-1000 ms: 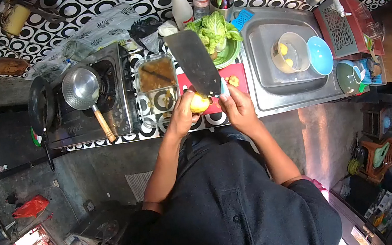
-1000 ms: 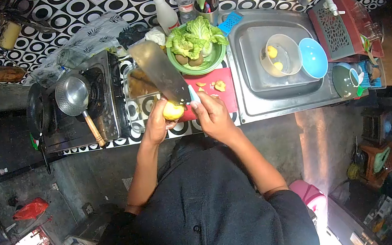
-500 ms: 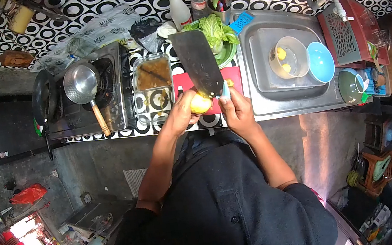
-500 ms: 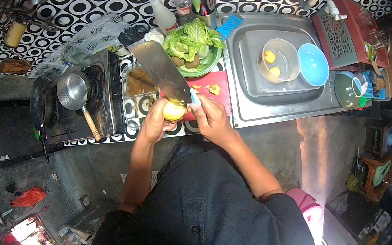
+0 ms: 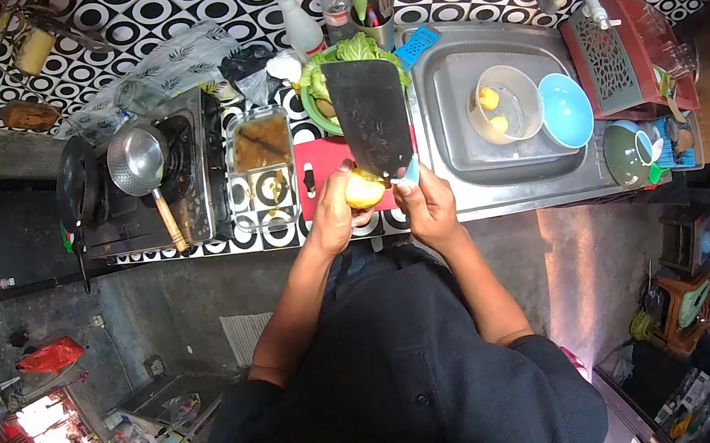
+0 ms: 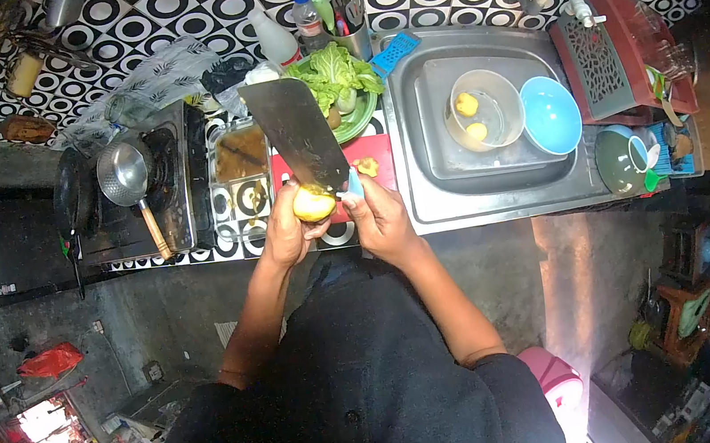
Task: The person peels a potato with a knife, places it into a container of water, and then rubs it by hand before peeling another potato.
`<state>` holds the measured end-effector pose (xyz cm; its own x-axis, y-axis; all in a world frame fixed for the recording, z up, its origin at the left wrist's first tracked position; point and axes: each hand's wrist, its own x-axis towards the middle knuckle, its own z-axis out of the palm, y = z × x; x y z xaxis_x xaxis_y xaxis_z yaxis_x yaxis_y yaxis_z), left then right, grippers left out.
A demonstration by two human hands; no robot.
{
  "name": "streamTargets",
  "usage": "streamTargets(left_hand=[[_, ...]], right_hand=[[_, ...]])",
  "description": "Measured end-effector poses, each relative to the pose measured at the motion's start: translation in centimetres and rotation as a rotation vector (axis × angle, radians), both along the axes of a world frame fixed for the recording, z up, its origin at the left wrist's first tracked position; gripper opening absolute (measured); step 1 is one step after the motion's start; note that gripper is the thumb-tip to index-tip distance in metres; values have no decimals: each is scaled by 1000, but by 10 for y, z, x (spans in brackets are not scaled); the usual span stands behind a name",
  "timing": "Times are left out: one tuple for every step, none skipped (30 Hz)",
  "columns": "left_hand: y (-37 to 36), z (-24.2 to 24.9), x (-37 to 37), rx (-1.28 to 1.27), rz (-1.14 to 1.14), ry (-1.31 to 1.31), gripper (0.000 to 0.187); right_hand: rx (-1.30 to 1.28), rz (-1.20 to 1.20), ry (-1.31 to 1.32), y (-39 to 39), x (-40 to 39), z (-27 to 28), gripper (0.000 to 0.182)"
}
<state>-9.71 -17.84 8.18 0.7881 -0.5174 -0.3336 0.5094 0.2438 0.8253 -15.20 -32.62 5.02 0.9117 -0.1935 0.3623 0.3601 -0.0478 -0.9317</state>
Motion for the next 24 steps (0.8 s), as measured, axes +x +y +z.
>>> streamTargets(left_hand=[[-2,0,-1,-15,3,14,42],[-3,0,-2,-21,9,0,43],[-5,-1,-4,-28,16,-13,44],[-7,-2,-5,-35,23,-27,45],[-9,-4,-6,-32,41,-51,46],[-11,-8,-8,-29,59,-74,47],[-13,-10,-8,-25,77,-98,48],[-14,-10,-8,-11,76,-112,49],[-15,-10,-7,3,77,-128,49],[-16,-10,-6,17,77,-142,50],[-17,-9,-7,25,79,-128,50],[-19,-7,-7,33,81,-115,50],[-20,-6,-6,41,83,-102,51],[-20,-6,-6,42,71,-109,51],[-20,-8,-6,42,59,-115,51],[-20,-9,-7,42,47,-120,51],[-22,-11,-8,68,83,-108,51],[-25,-12,-10,93,119,-96,51],[-26,-13,-10,118,155,-85,51],[-26,-15,-10,90,129,-104,48],[-25,-18,-9,63,103,-122,46],[-26,-19,-9,35,75,-139,44],[-27,-19,-10,39,78,-134,45],[-28,-18,-10,42,80,-129,46]], right_hand=[[11,3,-3,-1,-1,-2,16],[21,7,-5,-2,-2,-3,16],[24,5,1,-3,-3,-2,16],[26,3,7,-4,-3,-1,16],[27,1,11,-5,-3,0,16],[70,10,25,-5,-3,0,15],[113,20,40,-4,-4,0,15],[158,30,57,-4,-5,0,15],[187,42,75,-6,-5,3,15],[217,53,95,-8,-5,8,14],[248,65,117,-10,-6,11,14],[239,45,107,-11,-6,8,15],[218,47,95,-12,-6,6,15],[198,46,84,-15,-7,5,15],[178,45,74,-16,-7,5,15],[158,41,67,-18,-8,6,15],[138,39,61,-19,-8,8,15],[119,37,54,-20,-9,10,14],[116,31,42,-21,-9,10,14],[113,25,30,-21,-9,9,13],[111,19,19,-22,-10,8,13],[118,18,19,-23,-11,8,13],[124,17,17,-24,-11,7,12],[131,16,16,-26,-12,7,12]])
